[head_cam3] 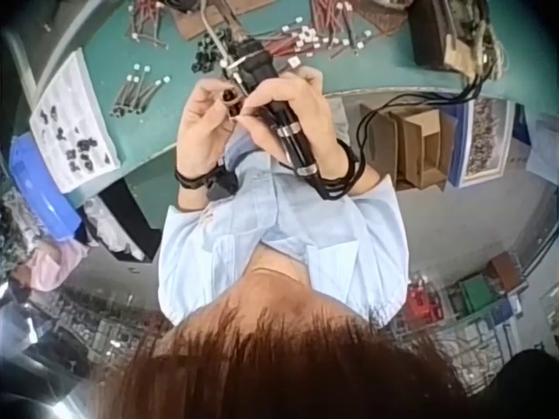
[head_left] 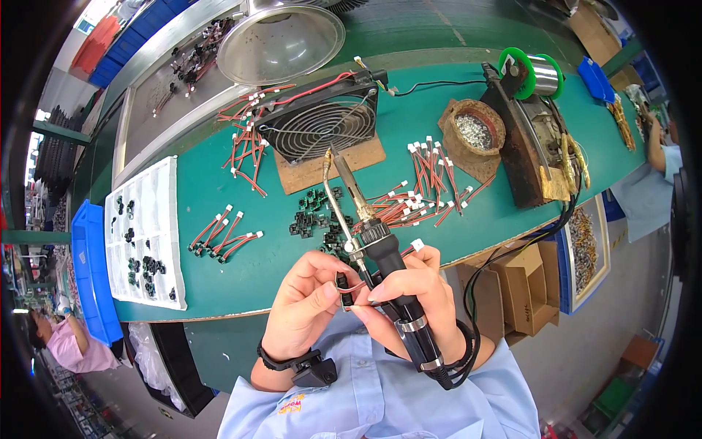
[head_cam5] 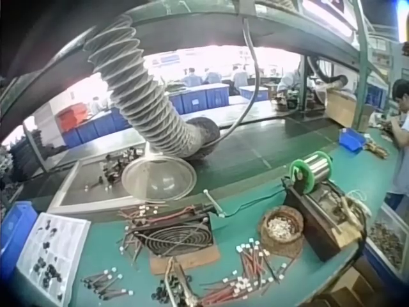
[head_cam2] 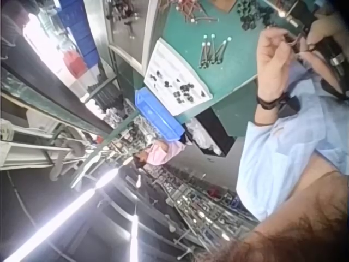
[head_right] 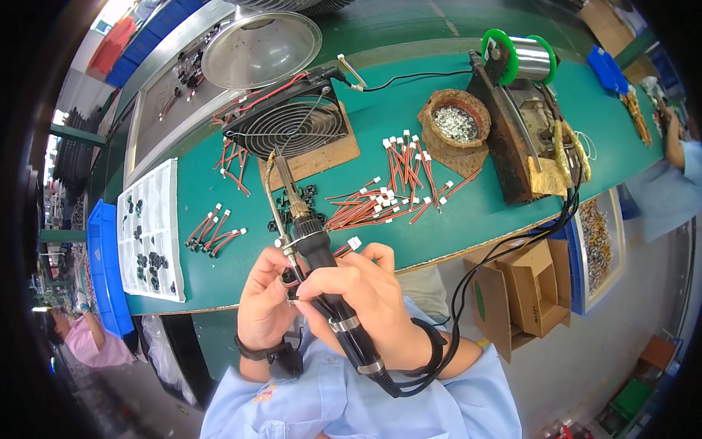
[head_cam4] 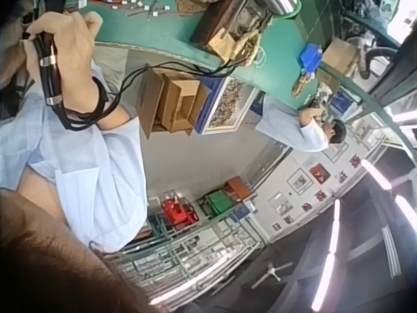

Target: The person solders wires to circuit boards using a soldering iron and then uses pliers to trim the excess wire. They repeat this process, joining a wire to a board and trimming it before setting the assembly aside.

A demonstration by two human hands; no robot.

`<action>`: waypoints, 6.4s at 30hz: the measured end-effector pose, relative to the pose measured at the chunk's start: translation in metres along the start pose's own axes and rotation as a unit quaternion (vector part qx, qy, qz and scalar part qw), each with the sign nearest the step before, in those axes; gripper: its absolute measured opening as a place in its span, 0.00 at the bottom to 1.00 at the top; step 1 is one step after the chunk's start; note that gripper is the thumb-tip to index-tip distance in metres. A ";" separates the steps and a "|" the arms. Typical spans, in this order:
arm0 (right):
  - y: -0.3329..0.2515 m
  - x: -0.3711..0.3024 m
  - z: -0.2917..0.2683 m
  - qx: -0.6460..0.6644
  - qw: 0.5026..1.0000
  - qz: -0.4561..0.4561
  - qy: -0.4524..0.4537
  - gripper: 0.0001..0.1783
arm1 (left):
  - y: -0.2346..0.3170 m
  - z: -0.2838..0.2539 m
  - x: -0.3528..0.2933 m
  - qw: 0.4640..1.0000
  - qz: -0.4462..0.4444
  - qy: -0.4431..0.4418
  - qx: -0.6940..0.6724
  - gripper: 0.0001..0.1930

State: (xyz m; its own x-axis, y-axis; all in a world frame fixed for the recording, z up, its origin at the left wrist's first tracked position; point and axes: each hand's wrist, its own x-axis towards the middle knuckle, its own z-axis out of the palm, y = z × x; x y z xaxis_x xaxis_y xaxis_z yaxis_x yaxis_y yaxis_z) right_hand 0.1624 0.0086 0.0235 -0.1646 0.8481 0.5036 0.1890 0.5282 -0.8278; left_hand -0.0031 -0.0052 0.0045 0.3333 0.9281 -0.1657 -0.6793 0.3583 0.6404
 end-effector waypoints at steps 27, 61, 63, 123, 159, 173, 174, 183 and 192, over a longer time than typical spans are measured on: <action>0.001 0.007 -0.011 0.030 0.996 -0.012 -0.079 0.23 | 0.011 0.003 -0.006 0.998 -0.005 -0.021 0.061 0.14; 0.068 -0.028 -0.043 -0.353 0.916 0.115 0.149 0.26 | 0.007 0.000 0.004 0.941 0.190 0.187 0.210 0.02; 0.067 -0.021 -0.043 -0.393 0.890 0.160 0.165 0.26 | 0.007 -0.005 0.003 0.944 0.182 0.184 0.206 0.03; 0.007 -0.040 -0.038 -0.158 0.977 -0.079 -0.120 0.24 | 0.003 -0.004 0.004 0.830 0.266 0.208 0.444 0.08; -0.001 -0.040 -0.048 -0.168 0.974 -0.094 -0.123 0.24 | 0.009 0.002 0.003 0.865 0.247 0.183 0.396 0.06; 0.070 -0.028 -0.059 -0.234 0.937 0.151 0.210 0.16 | 0.016 0.001 -0.001 0.975 0.157 0.101 0.122 0.03; 0.069 -0.029 -0.059 -0.237 0.936 0.151 0.212 0.16 | 0.017 -0.002 -0.003 0.975 0.155 0.099 0.121 0.03; 0.077 -0.024 -0.052 -0.270 0.953 0.065 0.118 0.13 | 0.043 -0.067 -0.030 0.825 0.243 0.361 0.360 0.07; 0.064 -0.010 -0.044 -0.422 0.903 -0.042 -0.062 0.17 | 0.048 -0.074 -0.038 0.484 0.232 0.466 0.703 0.10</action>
State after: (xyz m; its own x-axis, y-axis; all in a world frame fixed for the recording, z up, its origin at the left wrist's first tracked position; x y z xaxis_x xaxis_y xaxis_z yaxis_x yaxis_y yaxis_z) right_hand 0.2189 0.0360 -0.0231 -0.3096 0.8205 0.4805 0.8336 0.4773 -0.2781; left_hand -0.0963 -0.0164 -0.0138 -0.5260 0.7533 0.3949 0.7965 0.2734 0.5394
